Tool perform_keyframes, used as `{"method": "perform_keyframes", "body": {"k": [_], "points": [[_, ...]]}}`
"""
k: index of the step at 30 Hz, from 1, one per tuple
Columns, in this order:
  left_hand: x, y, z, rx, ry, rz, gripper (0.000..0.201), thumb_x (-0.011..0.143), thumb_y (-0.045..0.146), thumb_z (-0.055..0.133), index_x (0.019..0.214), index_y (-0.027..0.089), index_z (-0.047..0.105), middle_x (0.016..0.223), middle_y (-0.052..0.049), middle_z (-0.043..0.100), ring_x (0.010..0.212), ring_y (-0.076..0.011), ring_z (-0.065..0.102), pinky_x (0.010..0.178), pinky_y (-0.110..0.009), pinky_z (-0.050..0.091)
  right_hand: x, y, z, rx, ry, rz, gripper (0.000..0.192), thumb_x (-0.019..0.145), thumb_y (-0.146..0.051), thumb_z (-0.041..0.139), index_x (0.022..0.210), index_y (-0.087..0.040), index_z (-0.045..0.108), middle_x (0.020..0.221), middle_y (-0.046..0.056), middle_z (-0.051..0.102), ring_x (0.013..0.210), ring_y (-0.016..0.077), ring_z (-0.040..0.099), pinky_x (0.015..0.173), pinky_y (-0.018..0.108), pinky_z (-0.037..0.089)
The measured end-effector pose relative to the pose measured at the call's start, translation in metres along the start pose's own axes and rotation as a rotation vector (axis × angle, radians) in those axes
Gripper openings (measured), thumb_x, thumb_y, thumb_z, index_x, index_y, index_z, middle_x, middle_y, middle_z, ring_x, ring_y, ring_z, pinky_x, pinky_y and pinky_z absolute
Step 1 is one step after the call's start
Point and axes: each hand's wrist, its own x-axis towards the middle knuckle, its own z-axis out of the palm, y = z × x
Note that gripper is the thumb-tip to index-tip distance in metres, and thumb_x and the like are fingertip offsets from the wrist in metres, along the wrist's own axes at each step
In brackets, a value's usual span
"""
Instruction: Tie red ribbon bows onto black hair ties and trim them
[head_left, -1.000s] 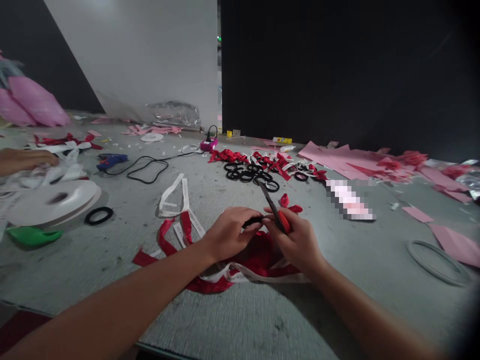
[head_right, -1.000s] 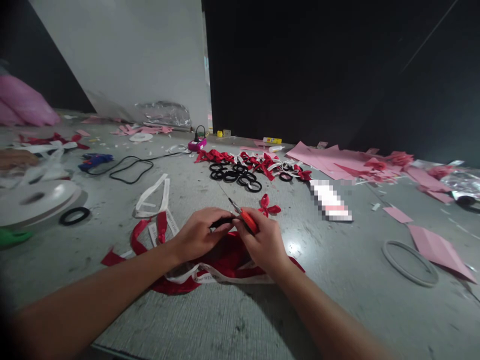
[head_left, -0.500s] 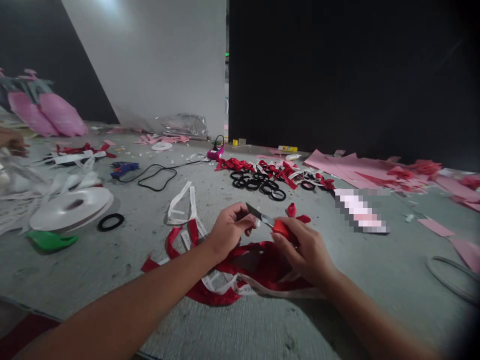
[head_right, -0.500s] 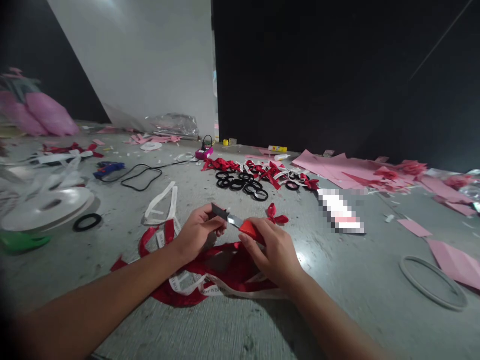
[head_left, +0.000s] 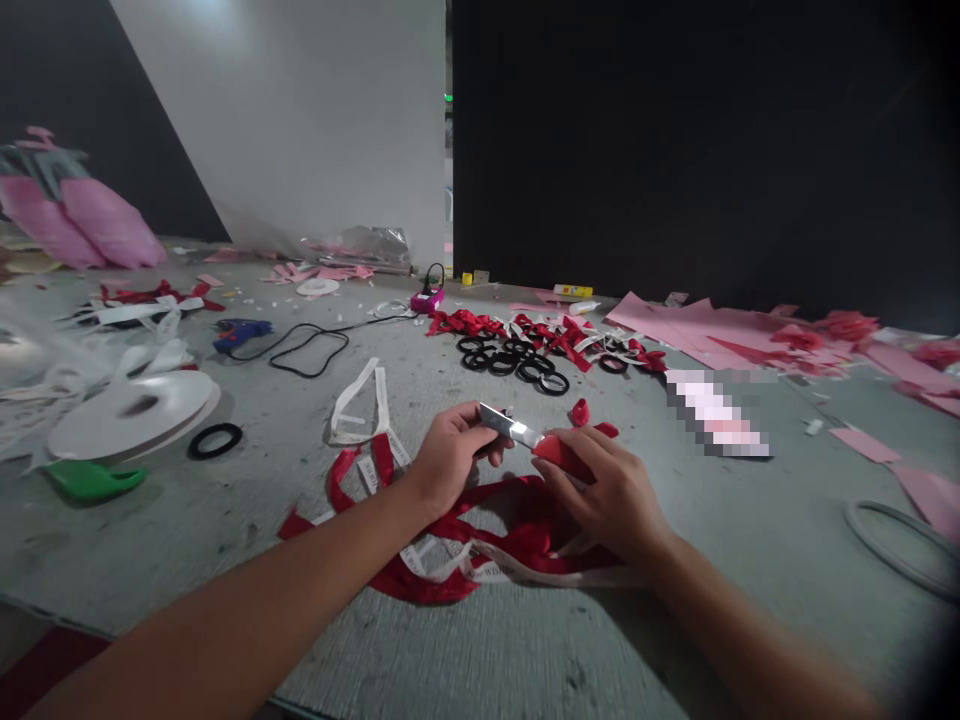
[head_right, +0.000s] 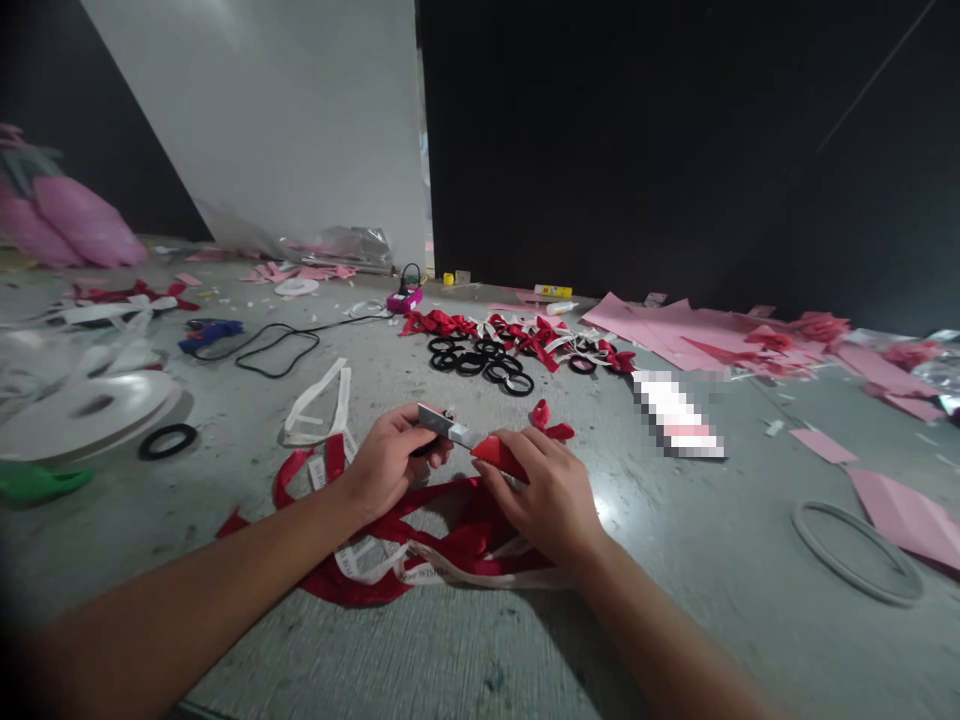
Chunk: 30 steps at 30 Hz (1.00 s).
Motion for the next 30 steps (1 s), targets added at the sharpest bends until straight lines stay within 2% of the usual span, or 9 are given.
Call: {"method": "perform_keyframes", "body": {"k": [10, 19, 27, 30], "points": [[0.001, 0.001, 0.002, 0.056, 0.014, 0.068, 0.005, 0.078, 0.017, 0.059, 0.078, 0.013, 0.062, 0.065, -0.001, 0.06, 0.053, -0.0079, 0.049, 0.053, -0.022, 0.037, 0.001, -0.001, -0.004, 0.035, -0.013, 0.033, 0.028, 0.092, -0.041, 0.054, 0.103, -0.017, 0.064, 0.088, 0.007, 0.065, 0.076, 0.0193, 0.059, 0.069, 0.033, 0.046], [-0.003, 0.015, 0.007, 0.252, 0.012, 0.111, 0.014, 0.08, 0.026, 0.061, 0.086, 0.014, 0.064, 0.059, 0.002, 0.054, 0.053, -0.0092, 0.044, 0.052, -0.024, 0.034, 0.001, -0.002, -0.006, 0.106, -0.038, 0.047, 0.028, 0.092, -0.039, 0.054, 0.106, -0.017, 0.064, 0.09, 0.008, 0.066, 0.077, 0.0192, 0.06, 0.07, 0.033, 0.046], [0.0, 0.012, 0.005, 0.175, -0.006, 0.122, 0.015, 0.082, 0.03, 0.061, 0.085, 0.015, 0.063, 0.058, 0.002, 0.051, 0.053, -0.0093, 0.042, 0.053, -0.024, 0.032, 0.001, 0.006, -0.005, 0.139, -0.016, 0.074, 0.027, 0.09, -0.04, 0.057, 0.107, -0.02, 0.065, 0.095, 0.007, 0.068, 0.082, 0.0202, 0.062, 0.074, 0.033, 0.047], [-0.001, 0.014, 0.005, 0.259, 0.001, 0.133, 0.015, 0.083, 0.031, 0.061, 0.086, 0.016, 0.064, 0.059, 0.002, 0.051, 0.054, -0.0101, 0.042, 0.053, -0.024, 0.032, 0.0, 0.005, -0.005, 0.146, -0.032, 0.071, 0.026, 0.09, -0.04, 0.056, 0.106, -0.02, 0.064, 0.094, 0.007, 0.068, 0.082, 0.0205, 0.062, 0.073, 0.033, 0.047]]}}
